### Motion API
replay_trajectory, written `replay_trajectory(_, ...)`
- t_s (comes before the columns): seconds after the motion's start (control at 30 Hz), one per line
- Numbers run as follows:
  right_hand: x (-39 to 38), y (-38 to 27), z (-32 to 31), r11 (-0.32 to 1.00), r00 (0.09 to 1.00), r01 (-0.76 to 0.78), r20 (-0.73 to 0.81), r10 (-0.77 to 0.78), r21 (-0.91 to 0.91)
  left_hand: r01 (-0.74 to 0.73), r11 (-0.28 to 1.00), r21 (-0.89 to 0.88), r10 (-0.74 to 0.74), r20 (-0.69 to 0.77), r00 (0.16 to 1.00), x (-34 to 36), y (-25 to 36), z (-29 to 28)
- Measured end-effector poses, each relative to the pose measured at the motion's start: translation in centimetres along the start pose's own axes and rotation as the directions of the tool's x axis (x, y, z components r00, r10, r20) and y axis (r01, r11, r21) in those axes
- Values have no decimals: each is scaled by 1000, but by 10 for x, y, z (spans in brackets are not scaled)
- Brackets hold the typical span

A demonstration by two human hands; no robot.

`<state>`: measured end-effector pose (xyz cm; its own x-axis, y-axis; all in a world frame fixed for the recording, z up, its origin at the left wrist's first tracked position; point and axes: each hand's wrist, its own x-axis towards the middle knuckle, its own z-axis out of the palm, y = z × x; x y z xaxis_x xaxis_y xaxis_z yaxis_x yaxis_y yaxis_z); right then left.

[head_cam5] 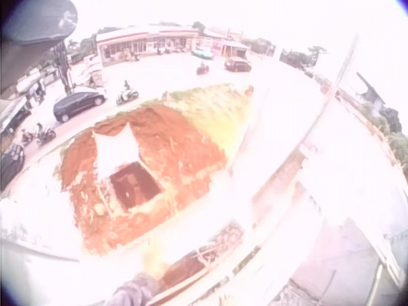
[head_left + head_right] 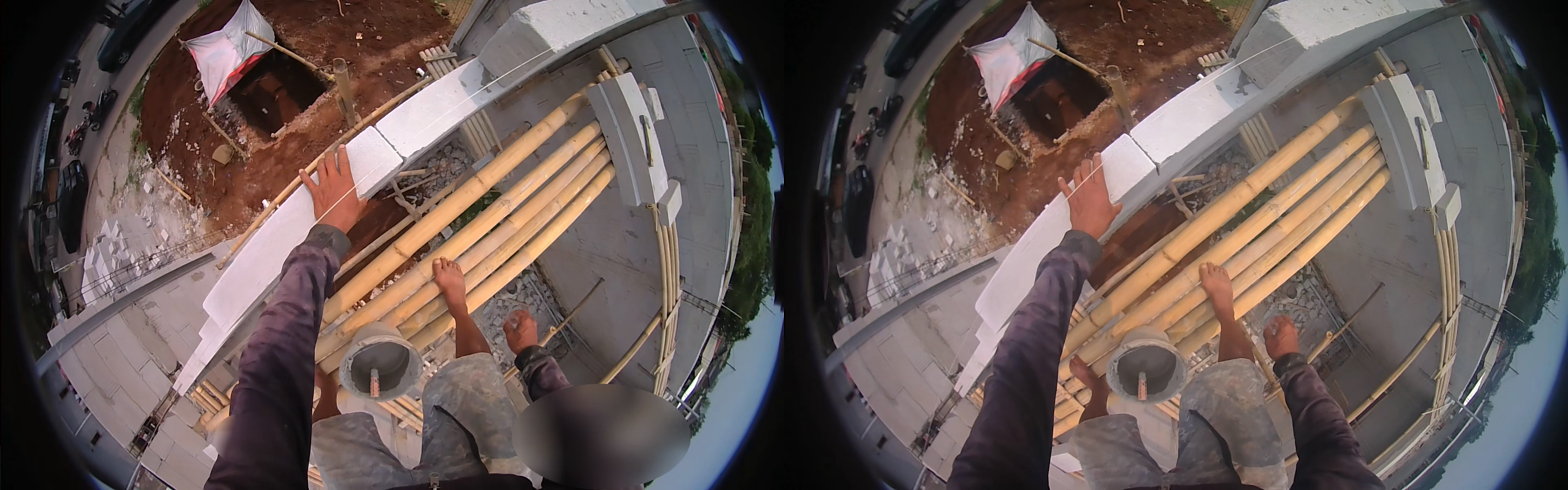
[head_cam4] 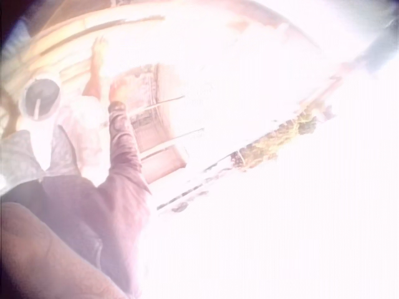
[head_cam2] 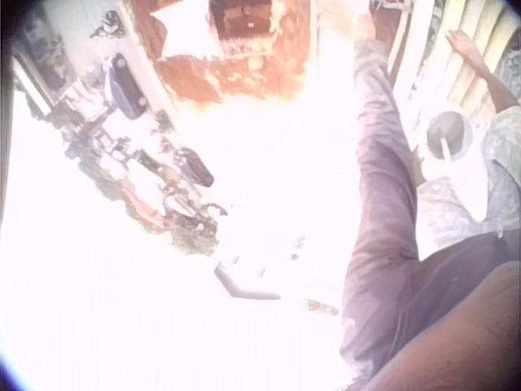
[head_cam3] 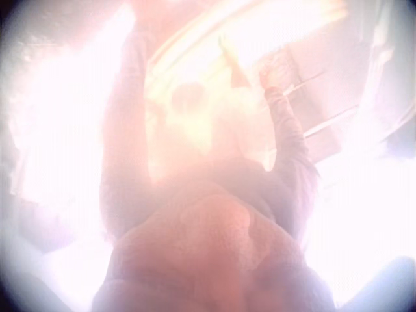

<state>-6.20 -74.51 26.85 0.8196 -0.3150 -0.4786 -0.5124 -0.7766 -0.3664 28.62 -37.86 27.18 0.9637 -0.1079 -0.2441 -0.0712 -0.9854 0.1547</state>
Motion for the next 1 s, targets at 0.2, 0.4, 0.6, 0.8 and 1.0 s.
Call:
replay_trajectory(0.2, -16, 39, 1, 995, 998, -65, -8, 66, 70, 31, 993, 118, -32, 11, 999, 3, 5, 3)
replay_trajectory(0.4, 52, 102, -29, 956, 977, -213, 46, 208, 201, 63, 983, 172, -77, 79, 994, 19, 37, -10)
replay_trajectory(0.6, 82, 174, -129, 932, 950, -313, 71, 305, 181, 102, 986, 135, -107, 28, 994, 47, 75, 5)
replay_trajectory(0.8, 50, 223, -192, 832, 844, -536, 109, 525, 140, 159, 966, 203, -170, 35, 985, 48, 79, 12)
replay_trajectory(1.0, 118, 240, -236, 879, 881, -459, -64, 470, 134, 247, 937, 246, -286, 140, 948, 54, 83, 11)
